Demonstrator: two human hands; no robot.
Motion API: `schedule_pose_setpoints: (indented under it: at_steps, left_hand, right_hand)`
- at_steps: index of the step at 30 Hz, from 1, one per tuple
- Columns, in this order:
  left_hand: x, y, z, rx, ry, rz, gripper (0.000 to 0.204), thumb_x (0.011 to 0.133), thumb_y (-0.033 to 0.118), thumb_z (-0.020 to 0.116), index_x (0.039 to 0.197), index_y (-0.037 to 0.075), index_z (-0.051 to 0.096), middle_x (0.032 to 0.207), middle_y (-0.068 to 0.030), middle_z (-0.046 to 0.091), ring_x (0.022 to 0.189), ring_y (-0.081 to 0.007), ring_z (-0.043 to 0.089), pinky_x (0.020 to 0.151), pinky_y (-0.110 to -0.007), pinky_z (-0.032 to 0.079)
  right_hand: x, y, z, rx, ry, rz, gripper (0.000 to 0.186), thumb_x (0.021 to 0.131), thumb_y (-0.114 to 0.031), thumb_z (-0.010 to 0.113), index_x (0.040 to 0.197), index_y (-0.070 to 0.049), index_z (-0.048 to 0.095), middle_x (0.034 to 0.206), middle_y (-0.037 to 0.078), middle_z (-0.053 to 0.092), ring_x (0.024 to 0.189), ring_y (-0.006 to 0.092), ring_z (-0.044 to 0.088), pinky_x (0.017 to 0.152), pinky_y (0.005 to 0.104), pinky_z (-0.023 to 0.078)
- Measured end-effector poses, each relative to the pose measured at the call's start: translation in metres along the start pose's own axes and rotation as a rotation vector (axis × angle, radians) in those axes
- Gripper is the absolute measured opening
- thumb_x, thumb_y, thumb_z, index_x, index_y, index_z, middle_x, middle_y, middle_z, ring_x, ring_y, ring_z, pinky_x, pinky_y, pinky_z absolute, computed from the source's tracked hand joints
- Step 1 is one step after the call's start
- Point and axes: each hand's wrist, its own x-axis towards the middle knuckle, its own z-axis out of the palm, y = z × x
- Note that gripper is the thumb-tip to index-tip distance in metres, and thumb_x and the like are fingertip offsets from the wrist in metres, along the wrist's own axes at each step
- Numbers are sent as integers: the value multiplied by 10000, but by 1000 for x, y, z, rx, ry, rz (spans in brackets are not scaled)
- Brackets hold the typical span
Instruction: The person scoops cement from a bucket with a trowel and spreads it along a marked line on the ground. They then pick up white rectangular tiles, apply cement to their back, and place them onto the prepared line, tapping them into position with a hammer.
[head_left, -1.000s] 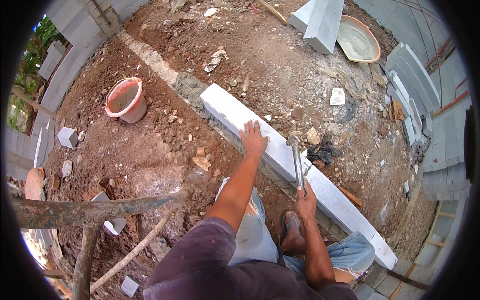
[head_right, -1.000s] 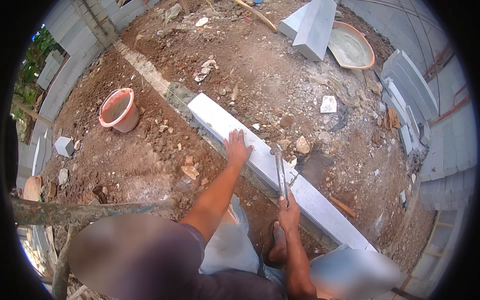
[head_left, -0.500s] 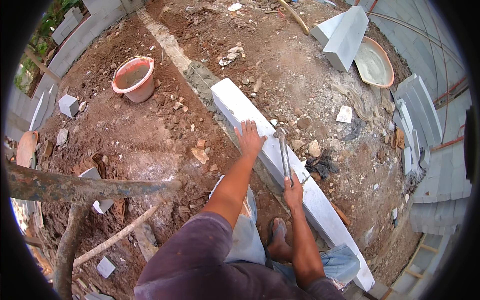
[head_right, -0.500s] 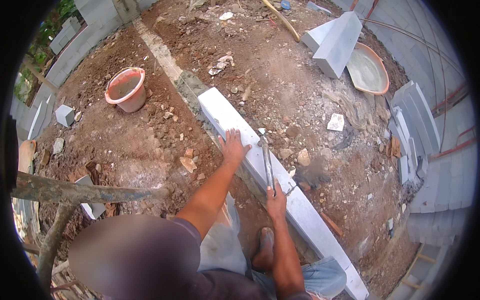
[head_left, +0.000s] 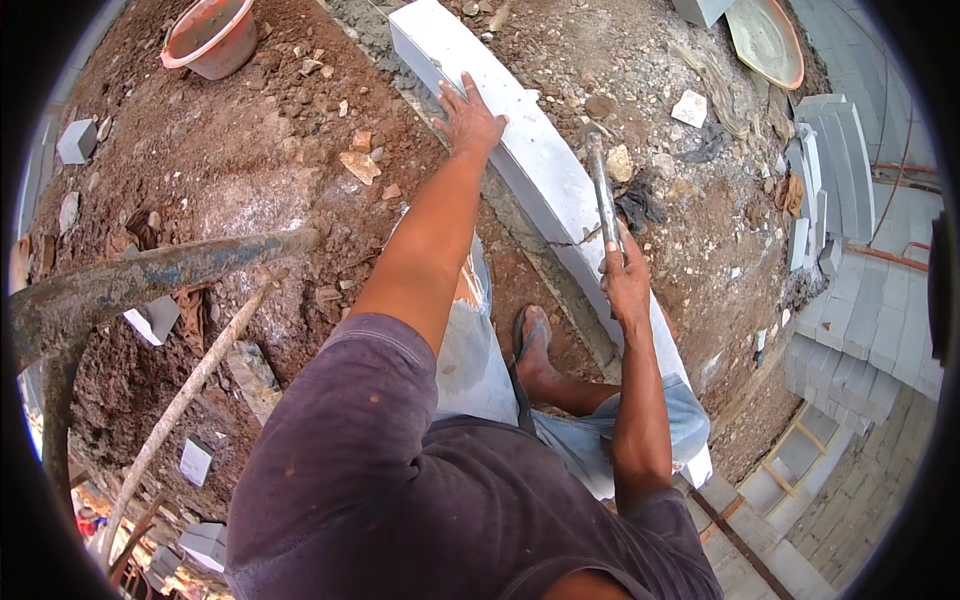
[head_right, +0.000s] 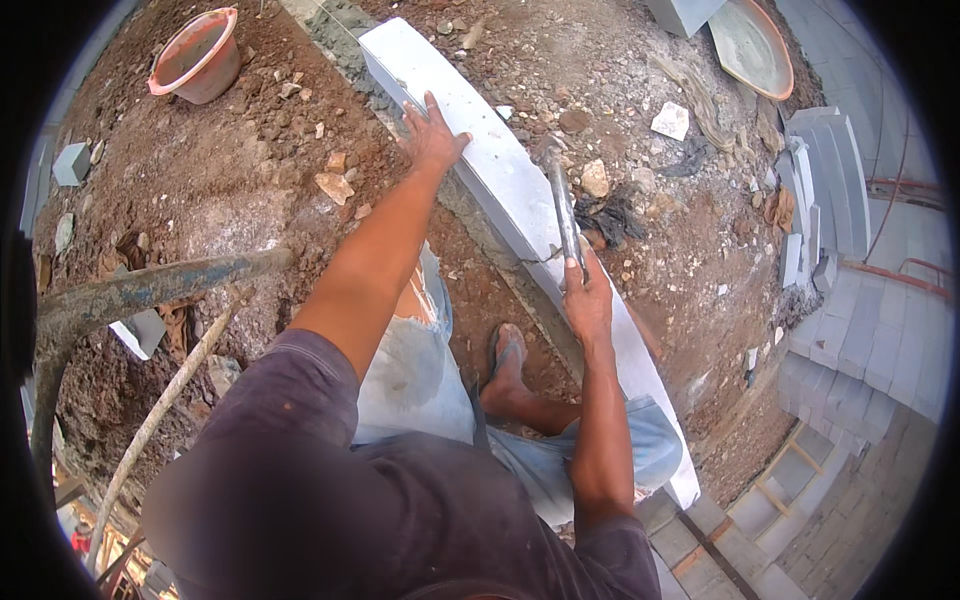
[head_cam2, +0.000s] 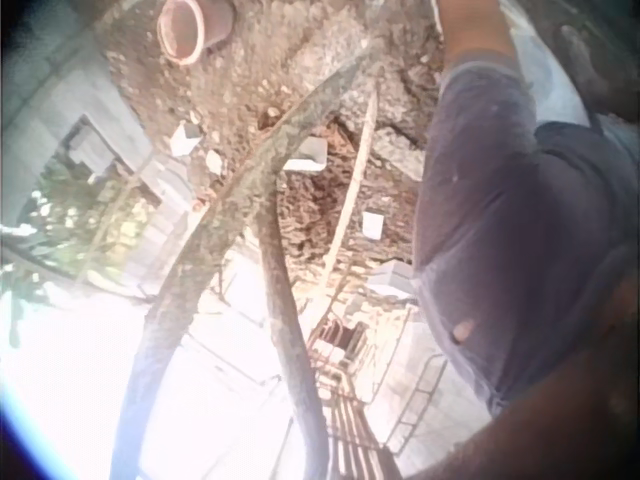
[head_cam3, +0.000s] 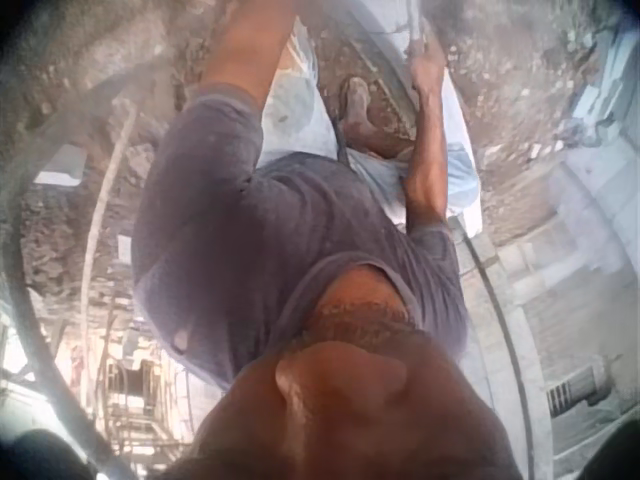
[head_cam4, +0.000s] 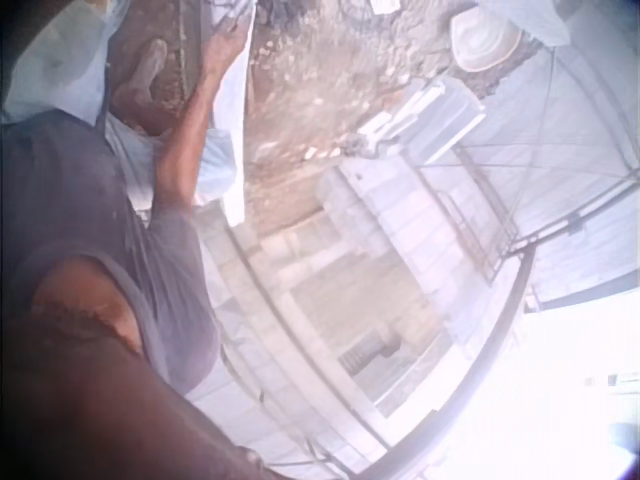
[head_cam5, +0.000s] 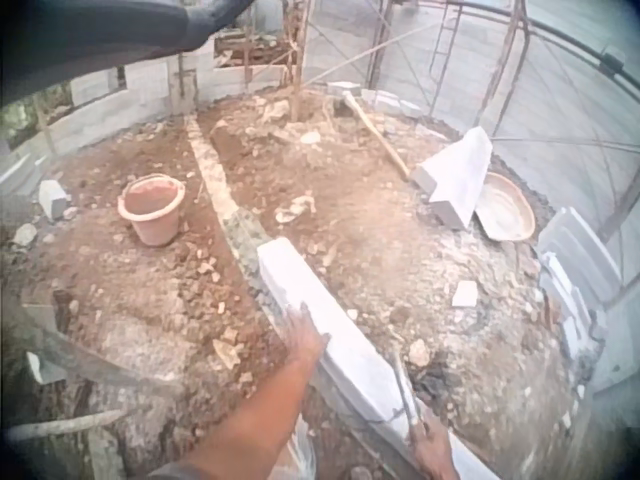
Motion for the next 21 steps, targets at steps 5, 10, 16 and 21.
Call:
schedule_pose_setpoints:
  at_steps: [5,10,16,21]
  left_hand:
    - [-3,-8,-9,-166,-60,-53,1209,864,417,795,1644,135,-85,1673,-322,41,1556,-449,152,1214,-655,230]
    - [5,-15,-3,-130,-36,-75,1245,858,471,773,1625,63,-119,1639,-367,146,1458,-500,363,1183,-539,365]
    - [-18,-4,-32,-21,-115,-17,1162,890,472,732,1631,33,-49,1622,-382,189,1415,-512,424,1172,-528,383]
    - [-93,6,-78,-35,-161,-168,1056,921,477,690,1629,4,65,1616,-334,274,1455,-461,391,1187,-497,364]
  right_hand:
    - [-2,-14,-20,-30,-103,109,471,1073,-266,541,1538,-207,493,694,-21,508,528,81,457,467,274,398]
    - [8,-35,-30,-75,-160,153,488,1027,-290,610,1486,-137,548,751,32,607,582,117,545,533,300,465]
    - [53,-102,-100,-188,-401,109,598,936,-174,767,1482,-111,531,785,25,620,582,96,549,497,290,455]
    - [42,-123,-145,-20,-537,232,642,889,-89,800,1473,-97,532,826,35,639,546,109,559,480,285,466]
